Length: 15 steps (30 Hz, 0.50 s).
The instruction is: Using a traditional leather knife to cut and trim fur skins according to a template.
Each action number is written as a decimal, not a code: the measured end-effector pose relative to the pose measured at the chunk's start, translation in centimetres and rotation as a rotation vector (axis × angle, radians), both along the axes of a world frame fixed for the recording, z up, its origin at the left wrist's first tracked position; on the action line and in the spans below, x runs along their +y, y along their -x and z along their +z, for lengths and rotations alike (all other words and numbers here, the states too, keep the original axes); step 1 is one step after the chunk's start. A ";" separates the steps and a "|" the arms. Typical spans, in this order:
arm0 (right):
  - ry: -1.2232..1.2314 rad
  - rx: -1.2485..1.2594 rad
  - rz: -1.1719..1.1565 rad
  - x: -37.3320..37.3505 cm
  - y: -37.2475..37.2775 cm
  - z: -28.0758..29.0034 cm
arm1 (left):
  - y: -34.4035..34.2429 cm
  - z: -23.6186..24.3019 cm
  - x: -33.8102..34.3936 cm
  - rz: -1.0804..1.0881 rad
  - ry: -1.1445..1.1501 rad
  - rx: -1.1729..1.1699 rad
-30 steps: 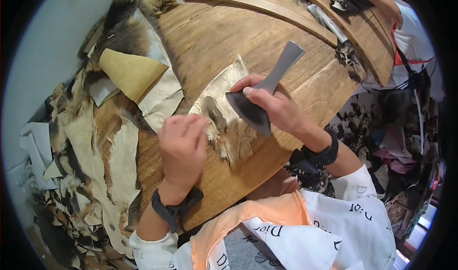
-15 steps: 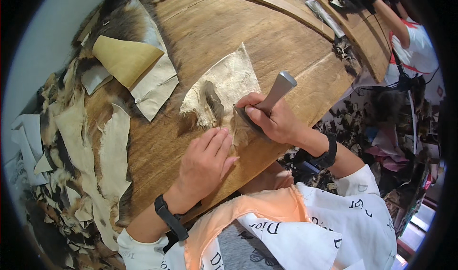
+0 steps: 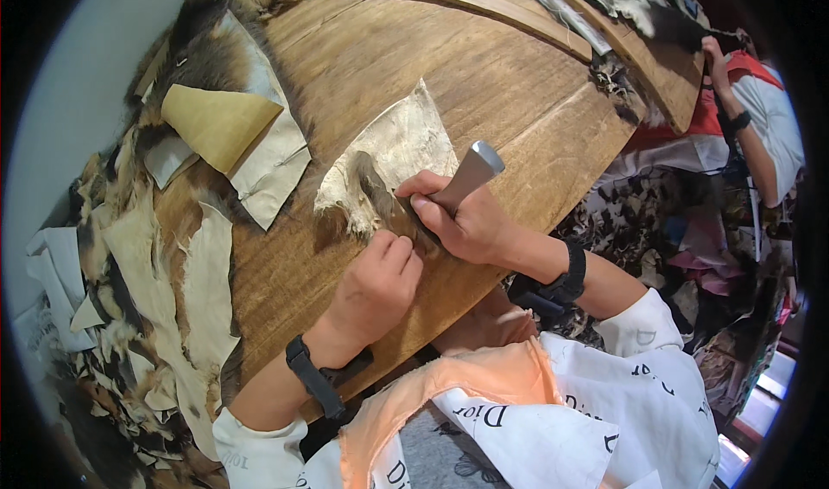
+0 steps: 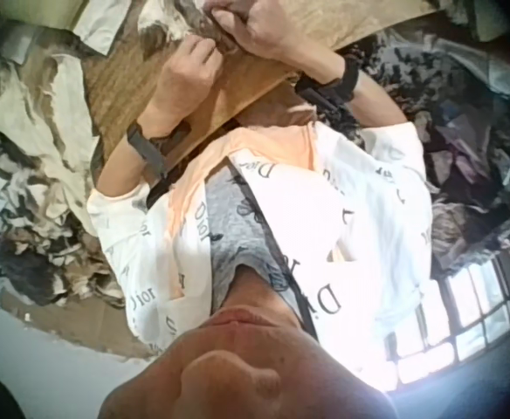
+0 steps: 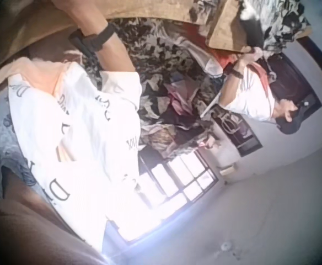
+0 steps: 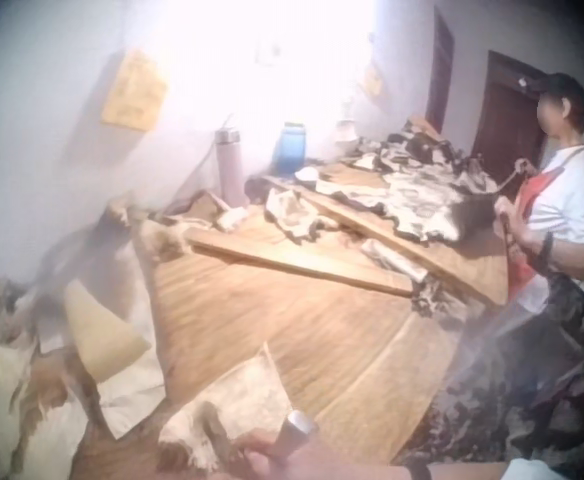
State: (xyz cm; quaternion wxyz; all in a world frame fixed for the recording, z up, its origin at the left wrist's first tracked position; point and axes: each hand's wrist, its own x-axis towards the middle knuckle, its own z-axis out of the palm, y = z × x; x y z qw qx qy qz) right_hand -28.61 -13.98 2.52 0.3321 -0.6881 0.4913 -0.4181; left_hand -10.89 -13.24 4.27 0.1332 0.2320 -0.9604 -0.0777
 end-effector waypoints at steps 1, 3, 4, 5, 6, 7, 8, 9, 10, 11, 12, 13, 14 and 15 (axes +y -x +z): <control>-0.025 0.014 -0.003 0.1 0.0 -0.1 | 0.1 0.1 -0.4 0.043 -0.135 0.118; 0.059 0.040 -0.003 -0.4 -0.1 -0.4 | 0.2 -0.1 -1.0 0.082 -0.271 0.234; 0.141 0.065 -0.002 -0.4 -0.1 -0.6 | 0.2 -0.6 -1.2 0.144 -0.337 0.320; 0.138 0.061 -0.007 -0.3 -0.1 -0.7 | 0.2 -0.9 -1.3 0.207 -0.404 0.405; 0.121 0.046 0.005 -0.1 -0.1 -0.7 | 0.3 -1.0 -1.2 0.203 -0.407 0.400; 0.104 0.034 0.017 0.1 -0.1 -0.7 | 0.4 -1.1 -1.1 0.278 -0.482 0.456; 0.102 0.032 0.012 0.3 0.0 -0.7 | 0.4 -1.1 -1.1 0.354 -0.558 0.512; 0.111 0.028 0.034 0.7 0.1 -0.7 | 0.3 -1.2 -1.0 0.350 -0.561 0.508; 0.121 0.025 0.057 0.8 0.2 -0.6 | 0.3 -1.2 -0.9 0.397 -0.629 0.520; 0.120 0.025 0.051 0.9 0.3 -0.4 | 0.3 -1.2 -0.8 0.444 -0.697 0.531; 0.103 0.039 0.066 0.9 0.4 -0.1 | 0.4 -1.2 -0.8 0.440 -0.699 0.529; 0.085 0.052 0.080 1.0 0.4 0.0 | 0.4 -1.1 -0.7 0.443 -0.671 0.522; 0.083 0.051 0.075 1.1 0.4 0.0 | 0.5 -1.0 -0.7 0.446 -0.644 0.516; 0.080 0.059 0.073 1.2 0.5 -0.1 | 0.6 -0.9 -0.7 0.442 -0.647 0.512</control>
